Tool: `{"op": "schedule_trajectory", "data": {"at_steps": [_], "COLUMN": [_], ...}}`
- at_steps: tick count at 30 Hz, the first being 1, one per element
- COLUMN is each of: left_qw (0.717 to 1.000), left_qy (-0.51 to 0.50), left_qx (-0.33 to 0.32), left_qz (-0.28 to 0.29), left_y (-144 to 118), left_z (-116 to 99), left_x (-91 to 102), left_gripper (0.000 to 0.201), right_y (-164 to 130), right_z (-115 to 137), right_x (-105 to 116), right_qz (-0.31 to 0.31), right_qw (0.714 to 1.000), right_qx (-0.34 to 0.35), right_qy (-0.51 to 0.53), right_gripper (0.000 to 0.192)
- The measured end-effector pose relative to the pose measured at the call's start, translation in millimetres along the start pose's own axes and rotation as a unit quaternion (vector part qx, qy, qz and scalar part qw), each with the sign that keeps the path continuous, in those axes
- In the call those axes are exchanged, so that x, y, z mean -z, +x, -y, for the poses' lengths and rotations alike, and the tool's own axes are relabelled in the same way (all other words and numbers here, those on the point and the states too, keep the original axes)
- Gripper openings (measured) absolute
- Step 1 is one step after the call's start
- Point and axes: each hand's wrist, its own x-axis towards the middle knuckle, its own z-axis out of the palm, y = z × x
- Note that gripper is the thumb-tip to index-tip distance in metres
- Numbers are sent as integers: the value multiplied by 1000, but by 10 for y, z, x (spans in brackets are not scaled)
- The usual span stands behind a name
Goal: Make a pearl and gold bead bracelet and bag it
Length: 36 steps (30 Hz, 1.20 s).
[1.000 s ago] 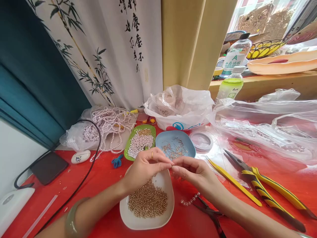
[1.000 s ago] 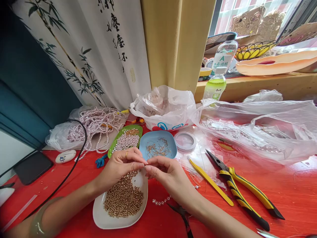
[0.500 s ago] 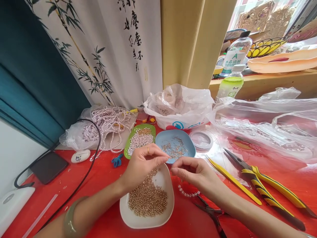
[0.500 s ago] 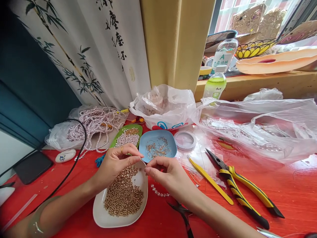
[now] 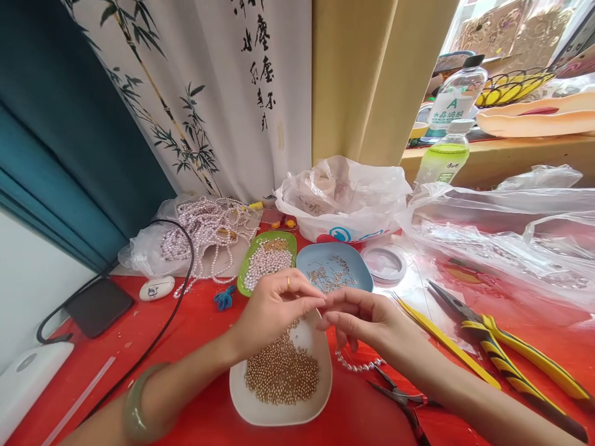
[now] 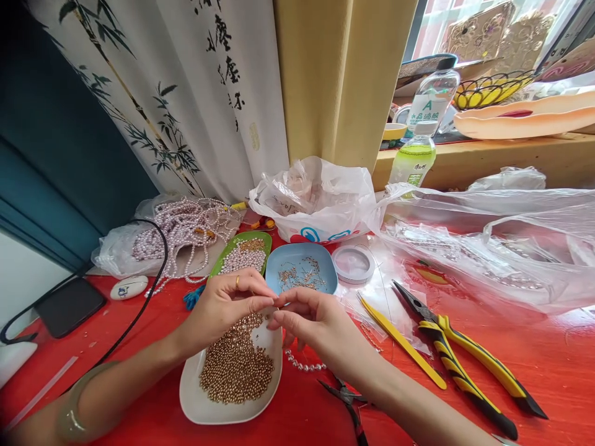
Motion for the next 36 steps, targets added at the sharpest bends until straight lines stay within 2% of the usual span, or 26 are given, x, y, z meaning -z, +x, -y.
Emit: {"op": "schedule_trajectory", "data": {"at_steps": [9,14,21,29,33,36], "left_qw": [993,985,968,953,955,957], "left_qy": [121,169,218,267,266,279], "left_qx": [7,35,64,65,65,42], "left_qz": [11,17,104,127,111,66], "left_y": [33,97,135,106,133,179], "left_z": [-79,15,253,192,178,184], "left_x": [102,199,316,290,309,378], "left_gripper": [11,11,13,12,13,13], "right_y": [6,35,96,136,136,143], "right_z": [7,-48,-83,-148,-183,-211], "right_x": [47,80,177,223,239,249], "right_qz": [-41,-54,-83,-100,-103,-104], "right_qw": [995,992,994,994,993,993], "right_qx": [33,35,40,36,38,40], "right_qy": [-80,-107,-60,-40,-40,-35], "right_gripper": [16,15,16,17,17,17]}}
